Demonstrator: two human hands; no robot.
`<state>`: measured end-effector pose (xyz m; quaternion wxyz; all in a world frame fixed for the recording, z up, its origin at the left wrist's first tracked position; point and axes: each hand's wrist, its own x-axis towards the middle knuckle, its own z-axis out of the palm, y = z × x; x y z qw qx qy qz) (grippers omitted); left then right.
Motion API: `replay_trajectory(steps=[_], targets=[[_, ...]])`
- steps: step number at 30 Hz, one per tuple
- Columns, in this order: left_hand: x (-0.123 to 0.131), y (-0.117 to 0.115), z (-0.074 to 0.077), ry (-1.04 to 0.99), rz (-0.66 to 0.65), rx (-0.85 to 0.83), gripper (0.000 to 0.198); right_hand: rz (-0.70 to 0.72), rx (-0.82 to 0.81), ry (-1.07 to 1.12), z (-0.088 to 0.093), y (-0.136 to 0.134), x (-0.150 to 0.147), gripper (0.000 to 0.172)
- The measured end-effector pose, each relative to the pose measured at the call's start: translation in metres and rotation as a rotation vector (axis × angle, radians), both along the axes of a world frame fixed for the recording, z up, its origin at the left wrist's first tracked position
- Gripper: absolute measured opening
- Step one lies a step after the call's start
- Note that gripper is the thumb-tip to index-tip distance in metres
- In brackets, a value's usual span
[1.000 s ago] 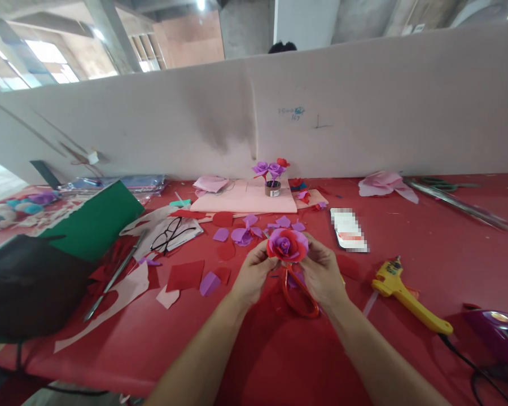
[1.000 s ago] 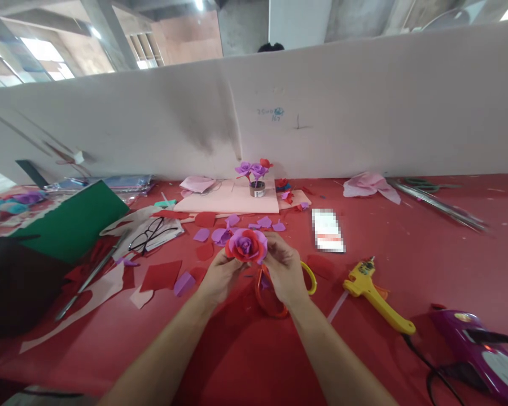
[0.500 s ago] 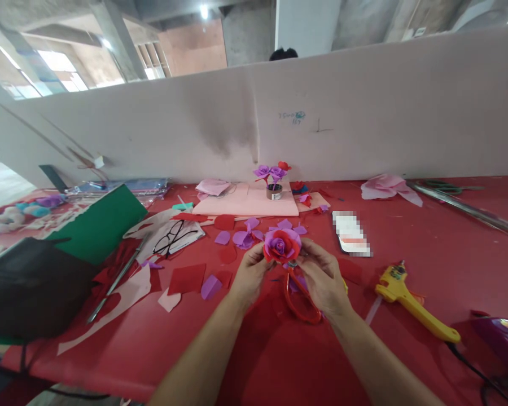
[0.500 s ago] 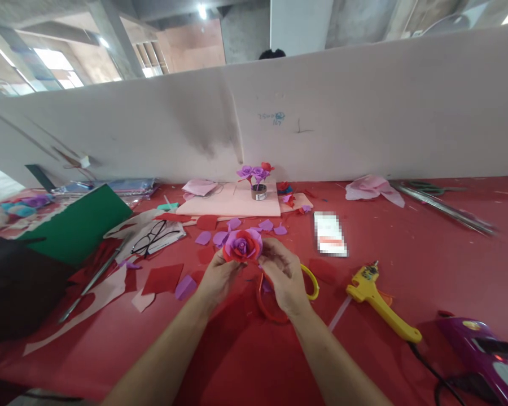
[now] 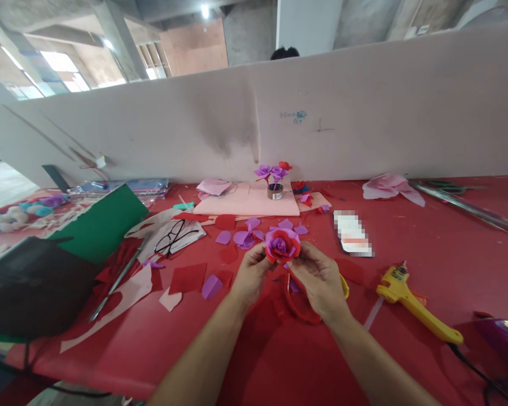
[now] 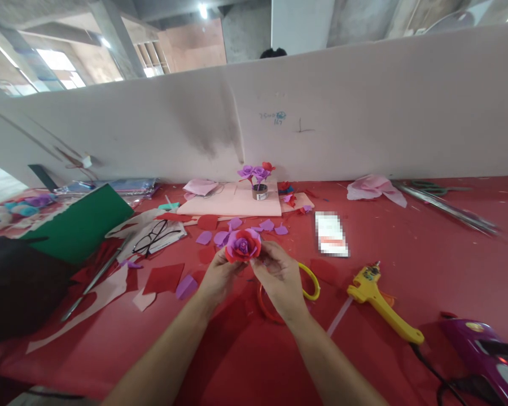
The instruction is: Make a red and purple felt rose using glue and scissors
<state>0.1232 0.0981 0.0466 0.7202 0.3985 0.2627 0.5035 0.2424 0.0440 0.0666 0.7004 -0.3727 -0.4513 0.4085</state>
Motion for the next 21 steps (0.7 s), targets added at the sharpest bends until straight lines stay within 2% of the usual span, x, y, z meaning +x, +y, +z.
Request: replay_trajectory(steps=[9, 16, 21], targets=[[0.004, -0.003, 0.006, -0.025, 0.03, 0.003, 0.024, 0.013, -0.07, 0.138, -0.005, 0.004, -0.002, 0.024], [0.006, -0.002, -0.007, -0.1, 0.019, -0.086, 0.024, 0.025, -0.071, 0.159, -0.007, 0.006, -0.003, 0.022], [0.006, -0.003, -0.004, -0.125, 0.001, -0.111, 0.025, 0.006, -0.074, 0.142, -0.006, 0.006, -0.003, 0.022]])
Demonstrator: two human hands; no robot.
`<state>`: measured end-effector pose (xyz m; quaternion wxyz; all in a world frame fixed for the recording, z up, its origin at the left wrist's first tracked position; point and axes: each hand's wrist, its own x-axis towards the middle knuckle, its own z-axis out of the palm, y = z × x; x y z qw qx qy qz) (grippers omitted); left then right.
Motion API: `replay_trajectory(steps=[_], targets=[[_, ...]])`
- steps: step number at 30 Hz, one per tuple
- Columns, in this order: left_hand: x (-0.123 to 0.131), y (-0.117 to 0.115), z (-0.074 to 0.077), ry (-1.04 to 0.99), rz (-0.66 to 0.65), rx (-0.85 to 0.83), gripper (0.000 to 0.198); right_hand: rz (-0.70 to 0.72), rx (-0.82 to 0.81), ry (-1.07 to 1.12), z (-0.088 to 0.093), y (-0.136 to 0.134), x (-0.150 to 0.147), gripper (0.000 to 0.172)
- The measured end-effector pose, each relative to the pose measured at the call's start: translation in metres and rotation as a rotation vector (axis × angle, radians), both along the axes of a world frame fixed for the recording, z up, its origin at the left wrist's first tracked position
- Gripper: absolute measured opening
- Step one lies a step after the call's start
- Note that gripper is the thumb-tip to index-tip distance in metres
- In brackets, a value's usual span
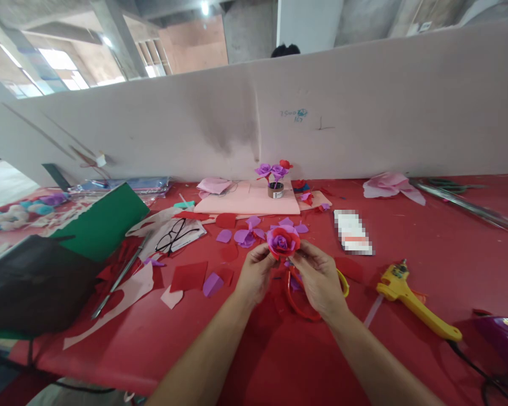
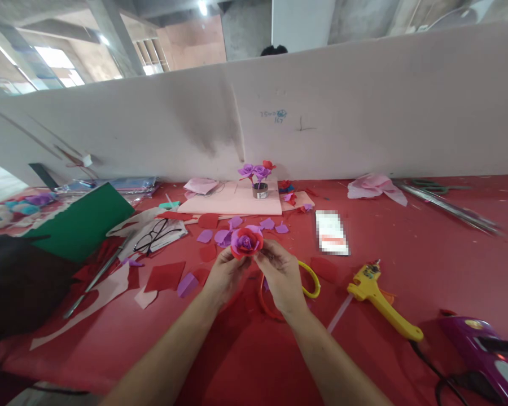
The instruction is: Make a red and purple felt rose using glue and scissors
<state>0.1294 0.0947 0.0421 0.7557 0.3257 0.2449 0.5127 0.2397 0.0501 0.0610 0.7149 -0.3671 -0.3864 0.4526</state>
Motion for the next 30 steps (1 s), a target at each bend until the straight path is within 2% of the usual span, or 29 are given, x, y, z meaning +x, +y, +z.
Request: replay_trajectory(steps=[6, 16, 24, 30], targets=[[-0.001, -0.002, 0.006, -0.018, -0.018, -0.042, 0.026, -0.034, -0.02, -0.047, -0.003, 0.0, 0.0, 0.022], [-0.001, -0.002, 0.003, -0.035, -0.047, -0.048, 0.025, -0.024, -0.032, 0.001, -0.002, -0.001, 0.0, 0.022], [0.0, -0.005, 0.01, -0.031, -0.088, -0.081, 0.025, -0.052, -0.053, -0.094, 0.006, -0.003, 0.0, 0.016], [0.001, -0.004, 0.007, 0.006, -0.042, -0.092, 0.028, -0.055, -0.014, -0.129, 0.009, -0.005, 0.001, 0.018]])
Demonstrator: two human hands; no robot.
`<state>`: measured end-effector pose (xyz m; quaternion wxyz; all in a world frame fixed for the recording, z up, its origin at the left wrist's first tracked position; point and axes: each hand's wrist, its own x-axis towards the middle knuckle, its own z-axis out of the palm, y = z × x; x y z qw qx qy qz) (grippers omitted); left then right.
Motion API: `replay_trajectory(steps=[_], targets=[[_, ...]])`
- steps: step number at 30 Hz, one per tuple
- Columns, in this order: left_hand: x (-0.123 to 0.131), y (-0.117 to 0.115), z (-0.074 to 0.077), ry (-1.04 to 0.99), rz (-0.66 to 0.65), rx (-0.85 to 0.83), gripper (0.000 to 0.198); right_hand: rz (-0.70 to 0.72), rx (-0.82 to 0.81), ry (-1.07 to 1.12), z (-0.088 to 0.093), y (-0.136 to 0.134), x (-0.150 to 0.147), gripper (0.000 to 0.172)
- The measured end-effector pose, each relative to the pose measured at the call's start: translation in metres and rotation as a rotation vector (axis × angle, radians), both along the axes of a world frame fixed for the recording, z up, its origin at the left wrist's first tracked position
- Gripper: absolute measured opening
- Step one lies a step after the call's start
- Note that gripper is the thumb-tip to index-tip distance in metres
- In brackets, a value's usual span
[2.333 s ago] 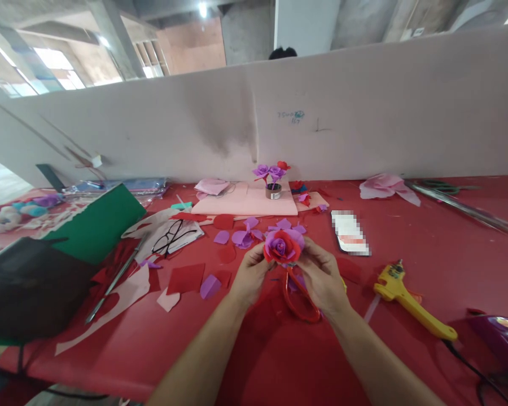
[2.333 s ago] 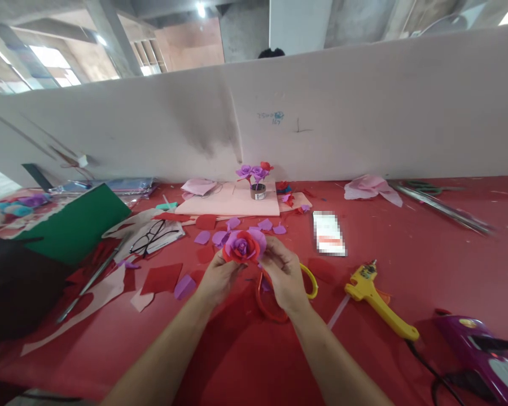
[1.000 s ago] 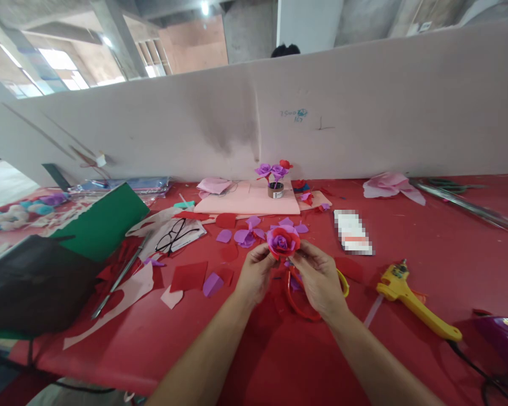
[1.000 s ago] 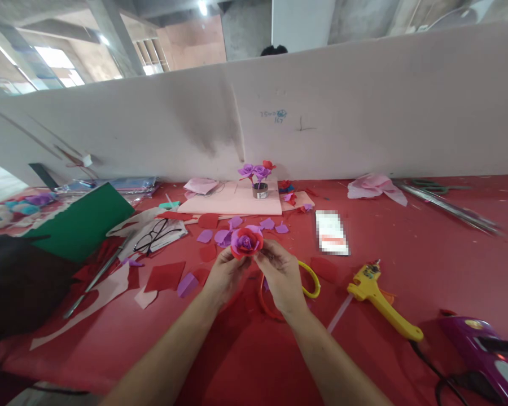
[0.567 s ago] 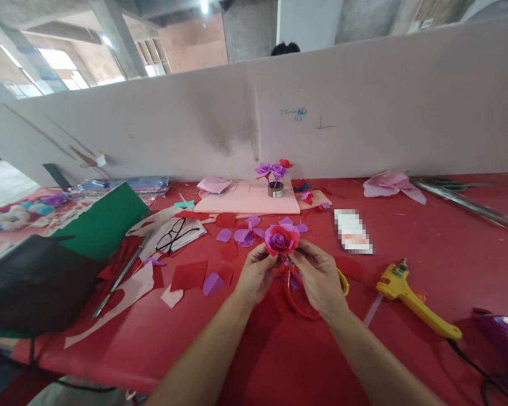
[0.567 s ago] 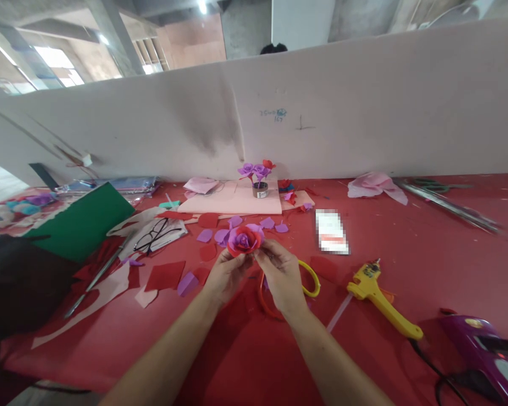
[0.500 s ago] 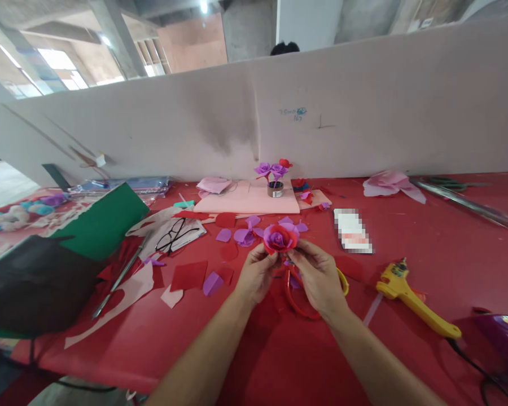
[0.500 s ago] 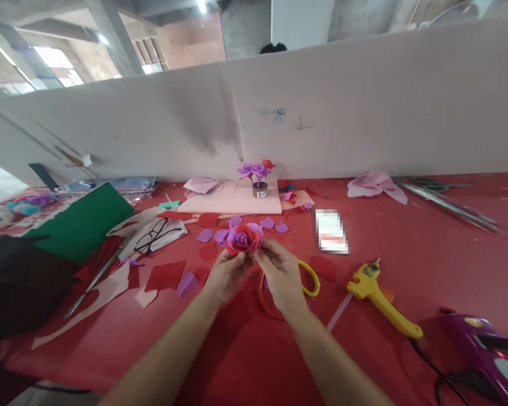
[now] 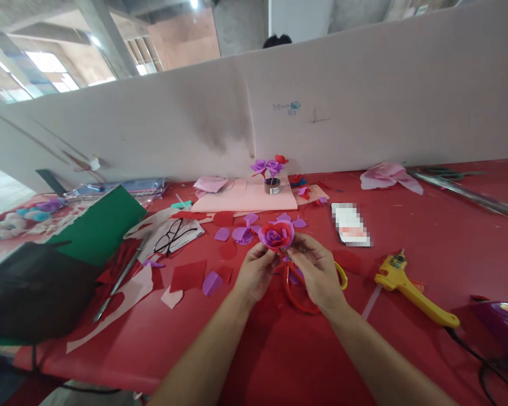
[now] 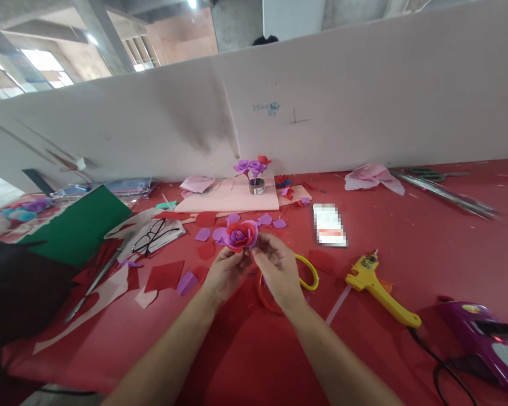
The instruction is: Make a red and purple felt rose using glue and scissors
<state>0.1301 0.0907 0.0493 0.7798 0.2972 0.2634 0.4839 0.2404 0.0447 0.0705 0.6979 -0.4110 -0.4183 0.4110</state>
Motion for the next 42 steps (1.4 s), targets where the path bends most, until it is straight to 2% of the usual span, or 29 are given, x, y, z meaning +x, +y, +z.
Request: replay_trajectory(steps=[3, 8, 12, 19, 27, 34, 42], targets=[[0.0001, 0.0005, -0.0015, 0.002, 0.01, 0.004, 0.027, -0.009, 0.005, -0.007, -0.0007, -0.0003, 0.0004, 0.022], [-0.0006, 0.0017, -0.0031, -0.001, 0.01, 0.019, 0.026, -0.019, 0.005, -0.035, -0.0033, -0.0011, 0.0004, 0.014], [-0.0016, 0.0035, -0.0033, 0.051, 0.049, 0.05, 0.026, -0.005, 0.023, 0.014, -0.0024, -0.0015, 0.0002, 0.02], [-0.0031, 0.0027, 0.001, 0.065, 0.036, 0.09, 0.028, -0.059, -0.054, 0.048, -0.0035, 0.0016, -0.0007, 0.019], [0.0011, 0.0011, 0.0007, 0.036, 0.074, 0.082, 0.026, -0.059, -0.021, 0.073, -0.0036, 0.0011, -0.0032, 0.014], [0.0027, 0.002, -0.0049, 0.002, 0.091, 0.094, 0.019, -0.087, -0.007, 0.081, -0.0027, 0.0014, -0.0026, 0.018], [0.0024, 0.0021, -0.0053, -0.029, 0.096, 0.086, 0.021, -0.067, 0.029, 0.062, -0.0036, 0.0001, -0.0022, 0.016]])
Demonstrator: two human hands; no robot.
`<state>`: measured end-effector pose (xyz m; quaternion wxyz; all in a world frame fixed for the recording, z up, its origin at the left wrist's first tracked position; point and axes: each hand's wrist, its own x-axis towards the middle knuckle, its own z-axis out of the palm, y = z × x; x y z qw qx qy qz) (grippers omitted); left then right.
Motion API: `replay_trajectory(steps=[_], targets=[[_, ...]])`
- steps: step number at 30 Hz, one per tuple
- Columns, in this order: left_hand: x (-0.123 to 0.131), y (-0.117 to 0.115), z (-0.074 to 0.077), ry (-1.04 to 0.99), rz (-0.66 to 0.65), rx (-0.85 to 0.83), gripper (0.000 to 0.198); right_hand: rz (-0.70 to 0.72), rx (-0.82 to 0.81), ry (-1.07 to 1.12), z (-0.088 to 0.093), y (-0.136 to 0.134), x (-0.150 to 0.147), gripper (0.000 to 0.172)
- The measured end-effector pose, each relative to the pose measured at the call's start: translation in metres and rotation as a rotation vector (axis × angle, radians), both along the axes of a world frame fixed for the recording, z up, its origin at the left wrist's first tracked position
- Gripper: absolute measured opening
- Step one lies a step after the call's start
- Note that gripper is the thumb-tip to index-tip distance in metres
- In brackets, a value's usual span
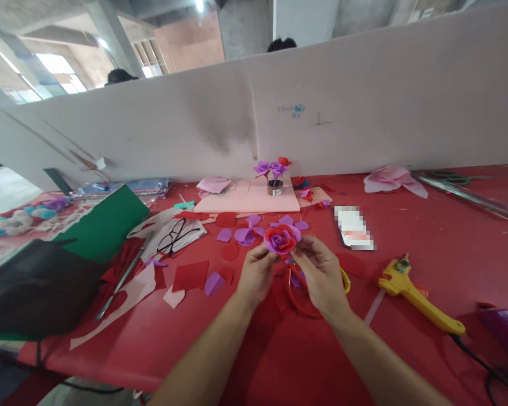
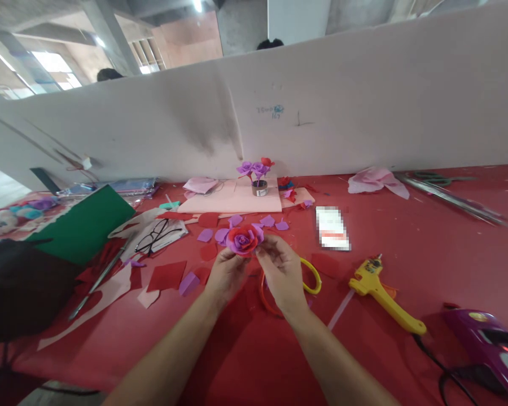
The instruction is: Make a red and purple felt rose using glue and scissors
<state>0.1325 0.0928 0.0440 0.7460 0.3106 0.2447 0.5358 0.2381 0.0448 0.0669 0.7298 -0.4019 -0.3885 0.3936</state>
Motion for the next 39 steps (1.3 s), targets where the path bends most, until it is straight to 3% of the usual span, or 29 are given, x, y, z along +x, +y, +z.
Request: replay_trajectory(steps=[23, 39], targets=[[-0.0009, 0.0009, -0.0038, 0.039, -0.024, 0.075, 0.022, 0.04, -0.042, 0.017, 0.0013, 0.0005, 0.0041, 0.019], [-0.0011, 0.0036, -0.0001, -0.017, -0.007, 0.052, 0.028, 0.121, -0.078, 0.088, 0.0008, 0.0002, 0.0001, 0.031]])
